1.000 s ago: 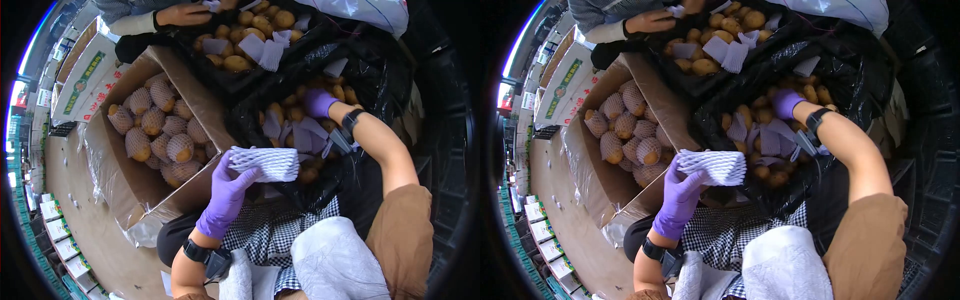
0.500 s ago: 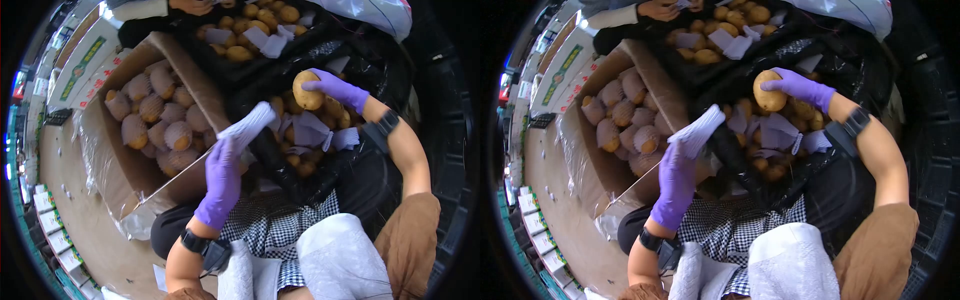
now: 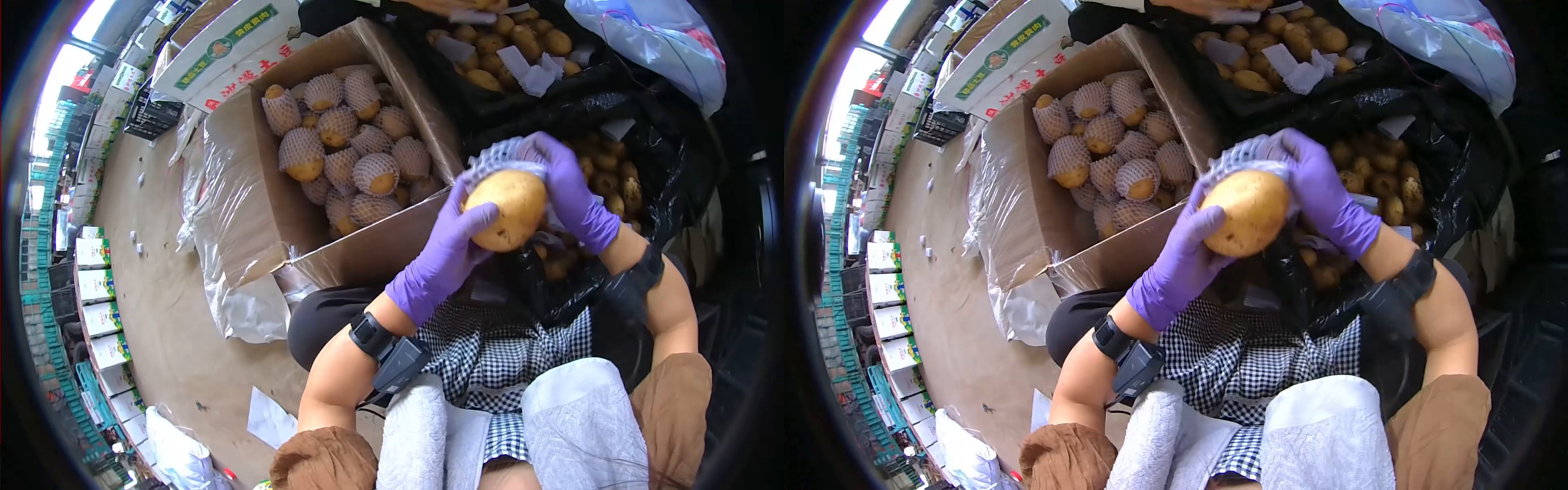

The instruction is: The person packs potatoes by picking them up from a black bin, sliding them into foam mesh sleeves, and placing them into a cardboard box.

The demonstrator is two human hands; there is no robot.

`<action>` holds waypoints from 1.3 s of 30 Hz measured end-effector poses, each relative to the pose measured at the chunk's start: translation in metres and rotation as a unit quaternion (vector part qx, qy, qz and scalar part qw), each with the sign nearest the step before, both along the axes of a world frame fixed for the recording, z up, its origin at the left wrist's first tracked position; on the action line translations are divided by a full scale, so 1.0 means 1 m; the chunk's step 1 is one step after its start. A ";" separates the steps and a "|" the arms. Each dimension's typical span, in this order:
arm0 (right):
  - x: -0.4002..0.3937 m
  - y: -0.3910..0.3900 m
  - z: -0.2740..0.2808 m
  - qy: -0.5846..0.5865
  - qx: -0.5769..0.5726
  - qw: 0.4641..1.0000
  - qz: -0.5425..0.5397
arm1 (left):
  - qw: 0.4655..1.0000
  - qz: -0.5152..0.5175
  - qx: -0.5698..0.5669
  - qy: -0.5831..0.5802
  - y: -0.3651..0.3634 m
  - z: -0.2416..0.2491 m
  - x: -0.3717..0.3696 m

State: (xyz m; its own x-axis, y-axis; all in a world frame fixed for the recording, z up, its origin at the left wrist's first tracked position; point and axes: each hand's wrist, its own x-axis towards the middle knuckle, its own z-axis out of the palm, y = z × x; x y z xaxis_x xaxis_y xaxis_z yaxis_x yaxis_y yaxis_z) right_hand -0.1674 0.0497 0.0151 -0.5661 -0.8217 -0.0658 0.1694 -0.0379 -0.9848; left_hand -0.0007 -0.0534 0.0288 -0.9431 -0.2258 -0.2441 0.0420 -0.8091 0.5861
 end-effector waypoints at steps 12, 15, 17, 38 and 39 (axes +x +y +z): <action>-0.065 0.077 -0.071 0.449 0.285 0.847 0.005 | 0.560 0.206 -0.761 -0.257 -0.171 -0.024 0.100; -0.076 0.092 -0.116 0.509 0.427 0.743 0.080 | 0.310 -0.178 -0.876 -0.324 -0.198 -0.048 0.129; -0.066 0.077 -0.101 0.497 0.514 0.678 0.168 | 0.338 -0.260 -0.860 -0.282 -0.206 -0.051 0.114; 0.045 0.117 0.012 0.267 0.154 0.950 0.043 | 0.953 -0.117 -0.270 -0.068 0.067 -0.042 0.002; 0.044 0.118 0.013 0.268 0.149 0.951 0.036 | 0.953 -0.104 -0.272 -0.080 0.068 -0.044 0.001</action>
